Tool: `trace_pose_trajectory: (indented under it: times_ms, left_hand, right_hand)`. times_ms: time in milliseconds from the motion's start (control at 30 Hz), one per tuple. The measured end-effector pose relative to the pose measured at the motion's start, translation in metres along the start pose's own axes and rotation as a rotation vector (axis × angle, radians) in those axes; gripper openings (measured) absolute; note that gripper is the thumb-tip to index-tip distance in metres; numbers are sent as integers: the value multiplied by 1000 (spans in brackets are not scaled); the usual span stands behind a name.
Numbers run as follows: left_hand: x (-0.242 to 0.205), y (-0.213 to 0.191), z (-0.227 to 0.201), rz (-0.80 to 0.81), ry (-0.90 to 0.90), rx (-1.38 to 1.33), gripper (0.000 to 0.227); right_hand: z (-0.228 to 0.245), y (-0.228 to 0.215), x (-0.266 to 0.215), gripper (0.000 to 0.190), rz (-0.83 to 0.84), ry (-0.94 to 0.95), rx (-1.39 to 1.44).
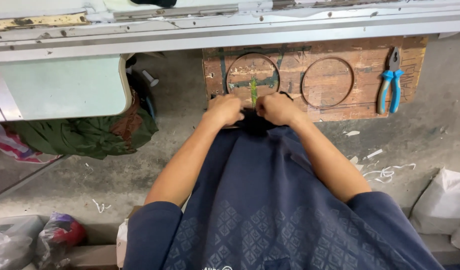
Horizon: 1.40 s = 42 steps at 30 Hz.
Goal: Aligning and securing a baseball cap into an embroidery hoop for machine stitching.
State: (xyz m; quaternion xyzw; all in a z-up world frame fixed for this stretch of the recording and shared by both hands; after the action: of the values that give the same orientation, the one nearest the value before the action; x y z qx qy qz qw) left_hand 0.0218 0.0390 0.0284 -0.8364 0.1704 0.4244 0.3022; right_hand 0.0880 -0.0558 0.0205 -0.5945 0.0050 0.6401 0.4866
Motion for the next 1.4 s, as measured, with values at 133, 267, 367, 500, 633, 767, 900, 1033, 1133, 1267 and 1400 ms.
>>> trace_pose_trajectory:
  times_ms: [133,267,367,500,633,767,900,1033,1133,1267,1400]
  left_hand:
    - [-16,5,38,57,-109,-83,34]
    - [-8,18,57,90,-161,-177,40]
    - [9,9,59,-190,-179,-119,33]
    - [-1,-30,-5,-760,94,-5,38]
    - [23,-12,-25,-783,296,-231,18]
    - [70,5,7,-673,190,-69,28]
    - [73,3,14,-697,248,-84,23]
    - [69,2,14,-746,243,-71,24]
    - [71,2,16,-690,192,-104,24]
    - [89,7,24,-665,164,-131,24]
    - [87,6,22,-664,125,-155,24]
  right_hand:
    - [28,-4,-19,24,-48,12,-132]
    - [12,40,-11,21,-123,-31,-92]
    - [-18,45,7,21,-190,77,-13]
    - [-43,18,31,14,-466,90,10]
    - [-55,15,58,9,-589,62,20]
    - [-60,13,61,8,-664,3,111]
    - [-60,18,62,12,-737,-16,173]
    - [-58,9,48,10,-788,11,210]
    - [-64,12,58,9,-742,14,226]
    - [-66,7,60,9,-728,22,233]
    - [-67,8,62,10,-702,58,221]
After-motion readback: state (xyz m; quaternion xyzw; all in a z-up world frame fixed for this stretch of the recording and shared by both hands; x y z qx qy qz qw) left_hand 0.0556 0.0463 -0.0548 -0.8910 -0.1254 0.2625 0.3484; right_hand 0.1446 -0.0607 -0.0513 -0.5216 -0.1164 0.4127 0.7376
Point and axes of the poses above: each hand's wrist, its own x-axis towards the middle knuckle, its own y-axis out of the palm, z = x × y, the point moved 7 cm from there along x, towards the middle knuckle, and after that the axes turned 11 degrees about -x, right-handed, at the moved point
